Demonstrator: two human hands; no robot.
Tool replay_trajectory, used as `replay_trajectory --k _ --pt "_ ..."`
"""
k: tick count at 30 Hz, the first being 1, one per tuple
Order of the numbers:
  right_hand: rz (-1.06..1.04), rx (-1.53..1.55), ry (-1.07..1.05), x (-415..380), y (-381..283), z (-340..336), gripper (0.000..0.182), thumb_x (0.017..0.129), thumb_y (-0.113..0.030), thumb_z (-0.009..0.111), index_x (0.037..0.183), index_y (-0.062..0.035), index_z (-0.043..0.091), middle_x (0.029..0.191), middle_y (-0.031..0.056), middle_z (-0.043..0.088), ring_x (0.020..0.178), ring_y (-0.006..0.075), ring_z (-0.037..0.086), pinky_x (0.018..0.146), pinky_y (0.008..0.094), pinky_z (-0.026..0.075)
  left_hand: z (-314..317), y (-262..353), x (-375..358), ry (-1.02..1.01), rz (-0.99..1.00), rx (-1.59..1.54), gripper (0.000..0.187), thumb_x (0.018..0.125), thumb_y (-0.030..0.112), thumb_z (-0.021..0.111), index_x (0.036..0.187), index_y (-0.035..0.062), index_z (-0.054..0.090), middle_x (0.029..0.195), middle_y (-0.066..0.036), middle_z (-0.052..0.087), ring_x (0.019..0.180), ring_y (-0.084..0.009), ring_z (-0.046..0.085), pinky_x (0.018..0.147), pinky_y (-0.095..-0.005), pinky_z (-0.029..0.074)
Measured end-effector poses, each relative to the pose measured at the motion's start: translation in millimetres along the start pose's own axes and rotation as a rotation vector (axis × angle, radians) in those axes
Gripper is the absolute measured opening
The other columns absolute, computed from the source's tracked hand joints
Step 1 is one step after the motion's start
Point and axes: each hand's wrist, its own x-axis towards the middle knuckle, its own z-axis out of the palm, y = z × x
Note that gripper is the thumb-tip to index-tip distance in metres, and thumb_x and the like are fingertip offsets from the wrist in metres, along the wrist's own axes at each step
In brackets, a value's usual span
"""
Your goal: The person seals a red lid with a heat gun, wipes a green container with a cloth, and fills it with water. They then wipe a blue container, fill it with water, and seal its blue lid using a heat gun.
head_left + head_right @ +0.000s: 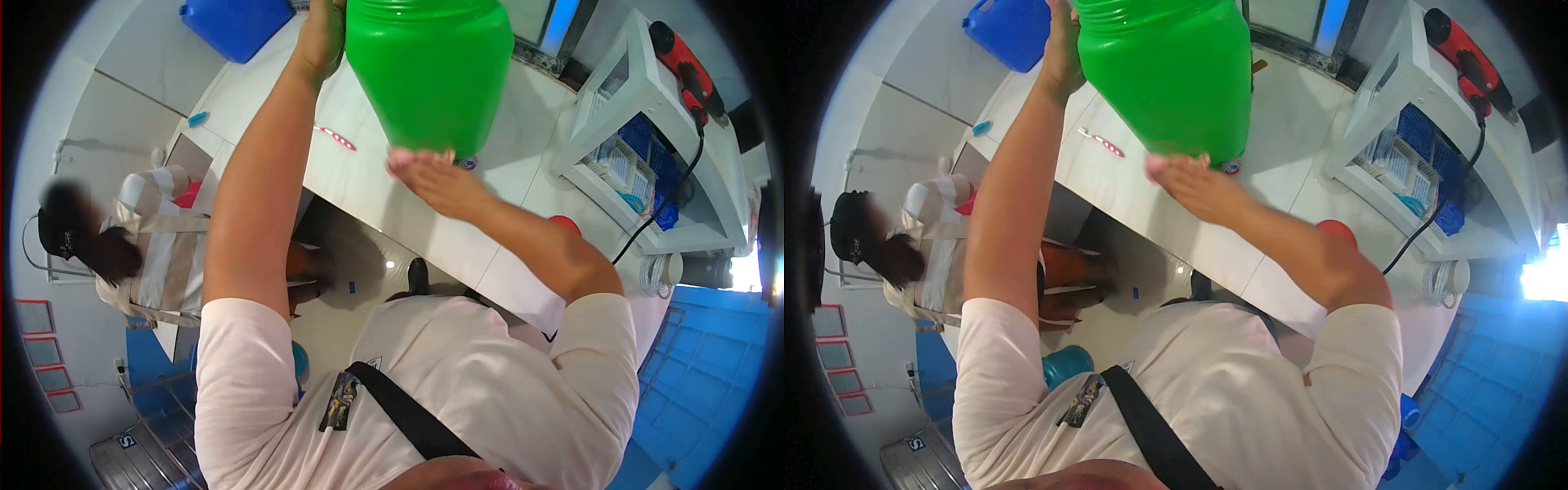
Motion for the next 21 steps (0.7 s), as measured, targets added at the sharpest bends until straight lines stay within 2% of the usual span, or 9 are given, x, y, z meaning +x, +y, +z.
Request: replay_trajectory --k 3,7,9,10,13,14,17,19,21 --pt "-0.202 0.044 -0.145 -21 15 0 0.051 0.091 -0.021 0.053 0.141 -0.0104 0.058 0.149 0.0047 0.050 0.137 0.0259 0.043 0.116 0.0454 0.034 -1 -3 -2 0.085 0.036 0.065 0.078 0.101 0.070 0.033 0.136 0.0030 0.054 0.128 -0.011 0.064 0.112 -0.0213 0.062 0.098 -0.0355 0.050" --pt "0.161 0.070 0.378 68 92 -109 0.043 0.089 -0.021 0.055 0.130 -0.0098 0.065 0.143 0.0047 0.055 0.132 0.0273 0.048 0.114 0.0439 0.034 -23 -7 4 0.029 0.046 0.067 0.091 0.095 0.079 0.033 0.136 0.0010 0.054 0.128 -0.014 0.064 0.115 -0.0261 0.063 0.099 -0.0371 0.051" --pt "0.281 0.134 0.599 117 113 -151 0.061 0.085 -0.014 0.059 0.146 -0.0152 0.054 0.147 0.0073 0.051 0.125 0.0335 0.054 0.109 0.0500 0.039 -33 -7 4 -0.452 -0.017 -0.268 0.092 0.096 0.079 0.030 0.137 -0.0001 0.054 0.129 -0.015 0.064 0.117 -0.0316 0.062 0.102 -0.0402 0.050" --pt "0.283 0.128 0.596 123 117 -156 0.061 0.085 -0.014 0.059 0.146 -0.0152 0.054 0.147 0.0073 0.051 0.125 0.0335 0.054 0.109 0.0500 0.039 -24 -6 2 -0.458 -0.017 -0.271 0.092 0.096 0.079 0.030 0.137 -0.0001 0.054 0.129 -0.015 0.064 0.117 -0.0316 0.062 0.102 -0.0402 0.050" --pt "0.240 -0.023 0.612 121 131 -157 0.047 0.087 -0.018 0.061 0.134 -0.0128 0.062 0.143 0.0053 0.054 0.133 0.0275 0.049 0.115 0.0469 0.034 -5 6 -12 -0.389 0.016 -0.367 0.085 0.100 0.074 0.029 0.150 0.0068 0.041 0.146 -0.015 0.052 0.130 -0.0284 0.052 0.109 -0.0402 0.042" --pt "0.240 0.090 0.668 105 138 -151 0.047 0.088 -0.018 0.062 0.134 -0.0128 0.061 0.142 0.0062 0.054 0.132 0.0280 0.050 0.116 0.0473 0.034 25 9 -15 0.116 0.089 -0.132 0.091 0.097 0.079 0.029 0.127 -0.0002 0.062 0.115 -0.014 0.069 0.109 -0.0314 0.065 0.099 -0.0372 0.051" --pt "0.444 0.359 0.815 78 164 -126 0.049 0.091 -0.020 0.061 0.139 -0.0120 0.057 0.140 0.0084 0.055 0.130 0.0315 0.050 0.115 0.0484 0.037 34 7 -15 0.208 0.159 0.118 0.094 0.095 0.082 0.029 0.128 0.0006 0.062 0.114 -0.012 0.069 0.105 -0.0258 0.065 0.096 -0.0356 0.052" --pt "0.712 1.185 0.714 69 185 -104 0.051 0.097 -0.022 0.058 0.146 -0.0111 0.050 0.143 0.0139 0.051 0.130 0.0363 0.048 0.112 0.0432 0.040 36 5 -21 0.212 0.155 0.199 0.096 0.093 0.084 0.030 0.129 0.0001 0.062 0.116 -0.011 0.069 0.104 -0.0211 0.065 0.095 -0.0361 0.051" --pt "0.738 1.085 0.745 52 177 -44 0.050 0.101 -0.026 0.054 0.148 -0.0112 0.047 0.141 0.0143 0.052 0.128 0.0343 0.050 0.109 0.0407 0.040 31 5 -17 0.271 0.128 0.084 0.095 0.093 0.083 0.032 0.131 0.0002 0.061 0.119 -0.012 0.068 0.105 -0.0219 0.065 0.095 -0.0362 0.052"
